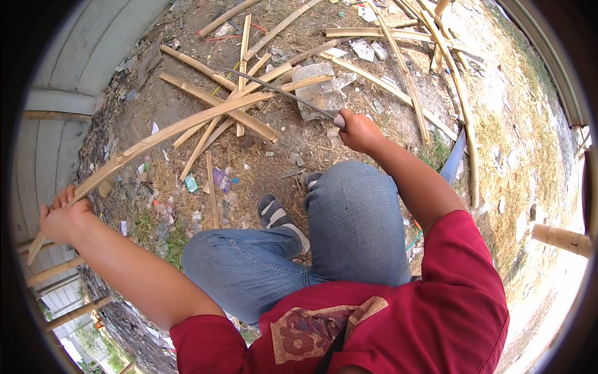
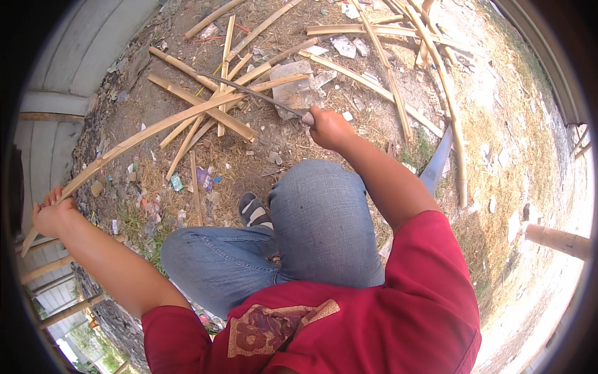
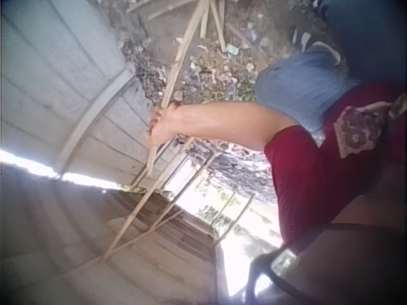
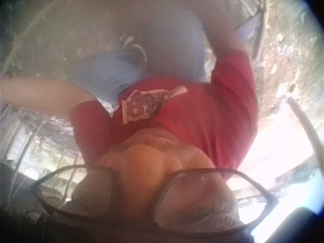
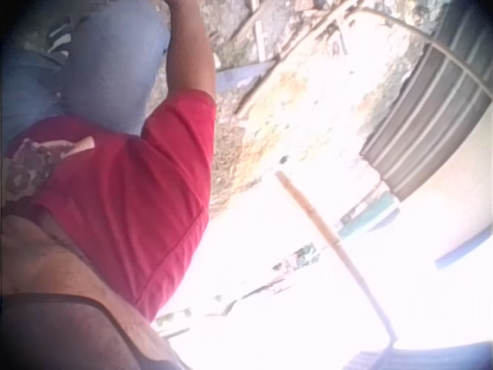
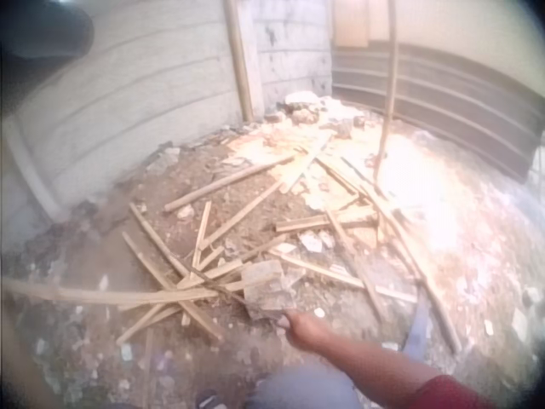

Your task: The person sits on the ground and uses a curved knife to shave and shape a long, thin piece of wood. They hold the wood with one hand and carefully scrape along its length with the knife, removing thin strips of wood. The person periodically repositions the wood and continues the shaping process.

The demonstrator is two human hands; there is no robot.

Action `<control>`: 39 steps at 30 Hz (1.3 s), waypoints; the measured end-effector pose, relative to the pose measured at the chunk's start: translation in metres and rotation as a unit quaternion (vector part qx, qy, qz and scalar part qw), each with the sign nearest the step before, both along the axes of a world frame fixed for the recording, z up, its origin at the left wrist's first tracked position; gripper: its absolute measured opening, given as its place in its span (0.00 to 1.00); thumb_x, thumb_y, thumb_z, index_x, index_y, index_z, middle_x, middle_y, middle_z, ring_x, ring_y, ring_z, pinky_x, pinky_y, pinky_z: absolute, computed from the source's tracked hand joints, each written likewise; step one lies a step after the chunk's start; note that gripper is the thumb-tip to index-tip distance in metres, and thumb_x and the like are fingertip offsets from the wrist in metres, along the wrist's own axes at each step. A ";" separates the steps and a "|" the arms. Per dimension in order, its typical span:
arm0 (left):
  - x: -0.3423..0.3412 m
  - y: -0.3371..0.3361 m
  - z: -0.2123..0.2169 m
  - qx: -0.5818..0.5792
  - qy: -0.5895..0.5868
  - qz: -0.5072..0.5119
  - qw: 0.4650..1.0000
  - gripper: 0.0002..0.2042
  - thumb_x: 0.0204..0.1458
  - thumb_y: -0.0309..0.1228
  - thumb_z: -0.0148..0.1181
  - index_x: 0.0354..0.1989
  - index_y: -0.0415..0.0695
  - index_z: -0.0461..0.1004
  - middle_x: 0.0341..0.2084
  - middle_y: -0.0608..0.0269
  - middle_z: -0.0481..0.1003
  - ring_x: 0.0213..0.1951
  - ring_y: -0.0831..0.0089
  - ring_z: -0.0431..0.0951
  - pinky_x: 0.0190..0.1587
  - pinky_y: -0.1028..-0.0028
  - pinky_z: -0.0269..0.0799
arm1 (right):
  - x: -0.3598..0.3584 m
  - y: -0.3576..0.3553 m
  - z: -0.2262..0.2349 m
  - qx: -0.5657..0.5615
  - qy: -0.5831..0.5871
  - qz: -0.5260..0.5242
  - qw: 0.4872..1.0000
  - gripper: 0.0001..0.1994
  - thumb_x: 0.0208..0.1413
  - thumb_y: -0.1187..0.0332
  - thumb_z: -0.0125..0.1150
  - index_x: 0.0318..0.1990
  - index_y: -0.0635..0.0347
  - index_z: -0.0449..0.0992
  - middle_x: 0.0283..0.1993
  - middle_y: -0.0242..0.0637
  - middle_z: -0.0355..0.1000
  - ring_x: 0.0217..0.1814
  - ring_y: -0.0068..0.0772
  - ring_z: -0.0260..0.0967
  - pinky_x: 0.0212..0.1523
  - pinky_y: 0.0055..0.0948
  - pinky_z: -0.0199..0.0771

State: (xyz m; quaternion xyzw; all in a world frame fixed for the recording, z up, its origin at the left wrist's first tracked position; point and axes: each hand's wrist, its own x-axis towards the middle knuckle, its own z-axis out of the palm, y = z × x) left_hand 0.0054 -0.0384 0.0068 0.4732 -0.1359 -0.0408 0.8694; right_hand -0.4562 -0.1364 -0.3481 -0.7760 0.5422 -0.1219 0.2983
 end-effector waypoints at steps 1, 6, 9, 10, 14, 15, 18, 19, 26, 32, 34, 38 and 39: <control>-0.002 0.003 -0.003 0.003 0.006 0.010 1.000 0.15 0.58 0.33 0.45 0.24 0.50 0.46 0.17 0.68 0.46 0.17 0.72 0.46 0.20 0.68 0.45 | 0.003 -0.001 -0.002 0.027 0.003 -0.027 0.999 0.10 0.59 0.66 0.57 0.44 0.61 0.69 0.34 0.56 0.76 0.40 0.62 0.74 0.43 0.53 0.73; 0.008 0.018 -0.024 0.003 0.022 0.025 0.999 0.16 0.59 0.35 0.45 0.23 0.51 0.46 0.16 0.69 0.45 0.17 0.72 0.46 0.20 0.68 0.45 | -0.004 -0.004 0.002 0.022 -0.020 0.006 1.000 0.11 0.56 0.67 0.56 0.44 0.62 0.72 0.36 0.56 0.76 0.43 0.60 0.75 0.46 0.51 0.73; -0.001 0.025 -0.031 -0.008 0.039 0.024 0.999 0.16 0.59 0.36 0.45 0.23 0.52 0.46 0.16 0.69 0.46 0.17 0.72 0.46 0.20 0.69 0.45 | -0.005 -0.011 0.059 0.026 -0.008 0.030 0.999 0.11 0.52 0.68 0.57 0.41 0.63 0.74 0.37 0.56 0.76 0.44 0.59 0.75 0.46 0.50 0.73; -0.010 0.022 -0.035 -0.016 0.044 0.020 0.999 0.16 0.59 0.36 0.46 0.22 0.52 0.46 0.16 0.70 0.46 0.16 0.72 0.46 0.20 0.69 0.45 | 0.000 -0.011 0.081 0.005 -0.025 0.048 0.999 0.11 0.51 0.69 0.58 0.40 0.63 0.74 0.35 0.55 0.76 0.42 0.59 0.75 0.44 0.49 0.73; -0.035 0.019 -0.036 -0.022 0.035 0.067 0.997 0.17 0.58 0.36 0.47 0.21 0.53 0.47 0.15 0.70 0.47 0.16 0.73 0.46 0.20 0.69 0.45 | 0.039 -0.011 0.161 -0.069 -0.090 0.111 0.987 0.12 0.50 0.68 0.61 0.41 0.63 0.75 0.33 0.54 0.75 0.38 0.60 0.74 0.40 0.49 0.72; -0.033 0.022 -0.031 -0.035 0.025 0.063 0.997 0.17 0.58 0.36 0.47 0.22 0.53 0.47 0.15 0.70 0.47 0.16 0.73 0.46 0.20 0.69 0.45 | 0.052 -0.008 0.172 -0.083 -0.103 0.123 0.984 0.12 0.50 0.68 0.61 0.41 0.63 0.75 0.33 0.53 0.75 0.38 0.60 0.74 0.40 0.49 0.73; -0.026 0.035 -0.025 -0.062 0.005 0.046 0.997 0.17 0.58 0.36 0.48 0.23 0.52 0.47 0.15 0.70 0.47 0.16 0.73 0.46 0.20 0.69 0.46 | 0.082 0.001 0.183 -0.080 -0.114 0.143 0.980 0.13 0.50 0.67 0.62 0.43 0.62 0.74 0.34 0.54 0.76 0.39 0.61 0.74 0.41 0.51 0.73; -0.024 0.038 -0.027 -0.069 0.003 0.043 0.997 0.16 0.58 0.35 0.48 0.23 0.52 0.47 0.16 0.70 0.46 0.16 0.73 0.46 0.20 0.69 0.47 | 0.094 0.009 0.177 -0.058 -0.102 0.131 0.984 0.14 0.50 0.67 0.62 0.43 0.61 0.73 0.34 0.54 0.75 0.40 0.62 0.74 0.42 0.52 0.72; -0.045 0.021 -0.049 -0.058 0.037 0.103 0.992 0.14 0.59 0.34 0.47 0.26 0.51 0.48 0.17 0.70 0.45 0.16 0.74 0.46 0.20 0.68 0.49 | 0.114 0.034 0.146 -0.090 -0.078 0.091 0.989 0.12 0.49 0.68 0.62 0.40 0.60 0.70 0.28 0.54 0.74 0.35 0.64 0.73 0.38 0.55 0.71; -0.022 0.025 -0.070 -0.039 0.054 0.094 0.993 0.13 0.59 0.33 0.47 0.27 0.51 0.48 0.17 0.71 0.46 0.17 0.75 0.47 0.22 0.68 0.50 | 0.118 0.021 0.115 -0.043 -0.003 0.075 0.996 0.11 0.60 0.64 0.56 0.42 0.62 0.69 0.32 0.56 0.75 0.39 0.63 0.74 0.41 0.56 0.72; -0.026 0.018 -0.086 -0.035 0.088 0.096 0.991 0.13 0.58 0.33 0.47 0.27 0.51 0.49 0.17 0.71 0.46 0.17 0.75 0.47 0.22 0.69 0.49 | 0.114 0.012 0.089 -0.005 0.044 0.063 0.997 0.12 0.65 0.62 0.53 0.43 0.64 0.69 0.34 0.58 0.76 0.42 0.63 0.75 0.43 0.56 0.72; -0.026 0.016 -0.083 -0.050 0.086 0.091 0.991 0.13 0.58 0.33 0.47 0.25 0.51 0.49 0.16 0.71 0.48 0.16 0.75 0.48 0.21 0.69 0.47 | 0.122 0.012 0.093 -0.013 0.034 0.062 0.997 0.12 0.65 0.61 0.52 0.43 0.62 0.70 0.36 0.57 0.76 0.43 0.63 0.74 0.44 0.56 0.71; -0.025 0.021 -0.075 -0.053 0.075 0.098 0.991 0.14 0.58 0.33 0.47 0.24 0.51 0.50 0.15 0.71 0.48 0.16 0.75 0.48 0.21 0.69 0.47 | 0.122 0.016 0.101 -0.011 0.031 0.061 0.998 0.11 0.63 0.62 0.54 0.43 0.61 0.70 0.37 0.57 0.76 0.43 0.63 0.74 0.44 0.56 0.71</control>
